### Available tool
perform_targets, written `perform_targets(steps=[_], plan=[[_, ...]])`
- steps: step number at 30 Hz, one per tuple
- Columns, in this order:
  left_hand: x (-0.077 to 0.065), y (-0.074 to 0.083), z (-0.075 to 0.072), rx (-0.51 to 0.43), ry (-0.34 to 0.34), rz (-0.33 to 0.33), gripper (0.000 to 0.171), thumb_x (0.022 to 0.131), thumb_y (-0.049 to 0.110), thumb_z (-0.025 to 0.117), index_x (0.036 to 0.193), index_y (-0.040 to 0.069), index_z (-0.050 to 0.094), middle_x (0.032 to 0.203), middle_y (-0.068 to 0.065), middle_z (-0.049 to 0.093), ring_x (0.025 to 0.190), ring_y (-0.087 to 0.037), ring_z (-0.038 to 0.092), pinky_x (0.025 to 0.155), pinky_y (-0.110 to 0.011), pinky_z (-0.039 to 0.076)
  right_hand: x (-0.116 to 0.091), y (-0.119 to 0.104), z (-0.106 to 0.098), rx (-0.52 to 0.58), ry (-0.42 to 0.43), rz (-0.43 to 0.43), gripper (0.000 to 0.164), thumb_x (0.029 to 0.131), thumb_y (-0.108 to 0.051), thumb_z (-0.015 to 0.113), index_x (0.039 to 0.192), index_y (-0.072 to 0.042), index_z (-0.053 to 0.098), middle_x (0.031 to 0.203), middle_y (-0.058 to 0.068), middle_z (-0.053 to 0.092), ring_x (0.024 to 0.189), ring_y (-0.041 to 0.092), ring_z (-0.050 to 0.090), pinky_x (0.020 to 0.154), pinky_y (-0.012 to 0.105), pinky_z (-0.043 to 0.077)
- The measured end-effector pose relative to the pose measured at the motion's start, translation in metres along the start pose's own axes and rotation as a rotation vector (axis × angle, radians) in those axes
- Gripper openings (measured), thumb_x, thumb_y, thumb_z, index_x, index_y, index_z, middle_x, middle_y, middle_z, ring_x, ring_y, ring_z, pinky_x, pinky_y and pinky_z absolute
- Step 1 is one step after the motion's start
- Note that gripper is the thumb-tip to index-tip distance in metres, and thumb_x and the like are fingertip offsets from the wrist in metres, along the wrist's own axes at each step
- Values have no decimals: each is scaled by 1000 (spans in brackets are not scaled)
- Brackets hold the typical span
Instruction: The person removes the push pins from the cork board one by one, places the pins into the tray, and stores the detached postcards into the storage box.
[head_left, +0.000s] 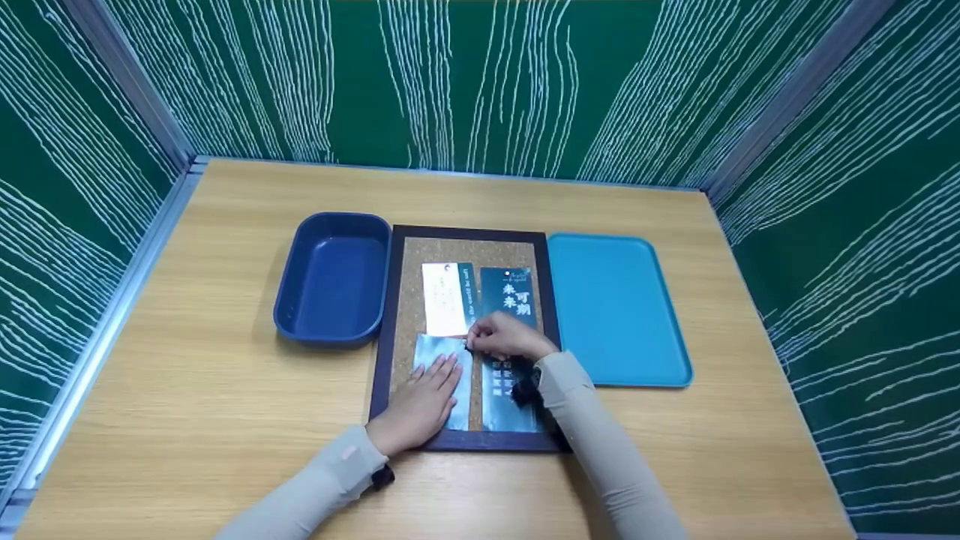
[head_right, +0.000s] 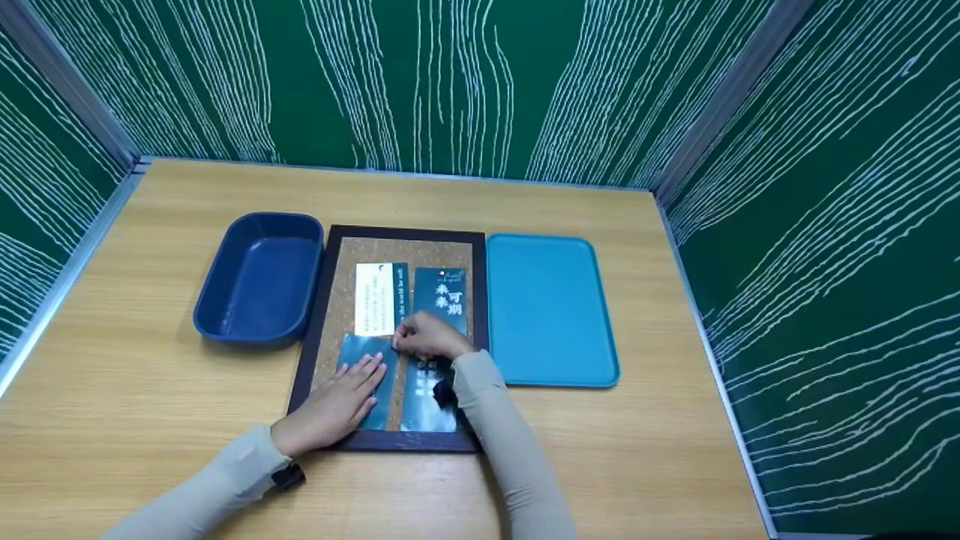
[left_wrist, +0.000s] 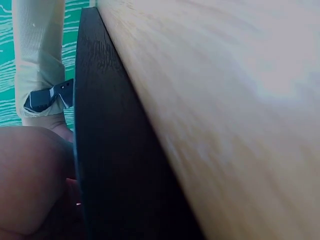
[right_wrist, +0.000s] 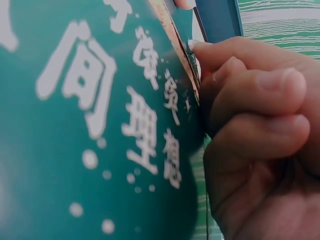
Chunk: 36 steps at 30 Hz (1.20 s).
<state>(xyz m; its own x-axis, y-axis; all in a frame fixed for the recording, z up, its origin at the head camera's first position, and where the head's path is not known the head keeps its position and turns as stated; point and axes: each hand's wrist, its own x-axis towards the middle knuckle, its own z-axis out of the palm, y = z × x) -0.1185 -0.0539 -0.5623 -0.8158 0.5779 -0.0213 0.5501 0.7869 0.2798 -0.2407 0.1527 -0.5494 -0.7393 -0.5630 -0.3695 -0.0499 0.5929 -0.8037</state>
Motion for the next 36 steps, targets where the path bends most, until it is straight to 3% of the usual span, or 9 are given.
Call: perform_targets(steps=[14, 24, 36], plan=[[0, 0, -3, 6, -34, -4, 52, 103, 30, 39, 148, 5, 35, 157, -12, 29, 145, -29, 28, 116, -49, 28, -3, 1, -5, 54, -4, 47, 11, 90, -22, 62, 90, -13, 68, 65, -4, 56, 46, 6, 45, 43, 18, 38], [-1, 0, -4, 10, -18, 0, 52, 102, 29, 43, 146, 4, 39, 155, -13, 33, 143, -29, 33, 114, -50, 32, -11, -1, -13, 121, 13, 64, 9, 89, -18, 60, 90, -12, 67, 64, -5, 53, 45, 6, 42, 41, 18, 35], [-1, 0, -3, 13, -10, 5, 51, 102, 29, 43, 146, 3, 39, 155, -13, 34, 143, -29, 33, 114, -49, 33, -22, 10, -32, 104, 101, 44, 17, 91, -21, 59, 95, -8, 69, 64, -4, 53, 46, 7, 41, 42, 20, 34]])
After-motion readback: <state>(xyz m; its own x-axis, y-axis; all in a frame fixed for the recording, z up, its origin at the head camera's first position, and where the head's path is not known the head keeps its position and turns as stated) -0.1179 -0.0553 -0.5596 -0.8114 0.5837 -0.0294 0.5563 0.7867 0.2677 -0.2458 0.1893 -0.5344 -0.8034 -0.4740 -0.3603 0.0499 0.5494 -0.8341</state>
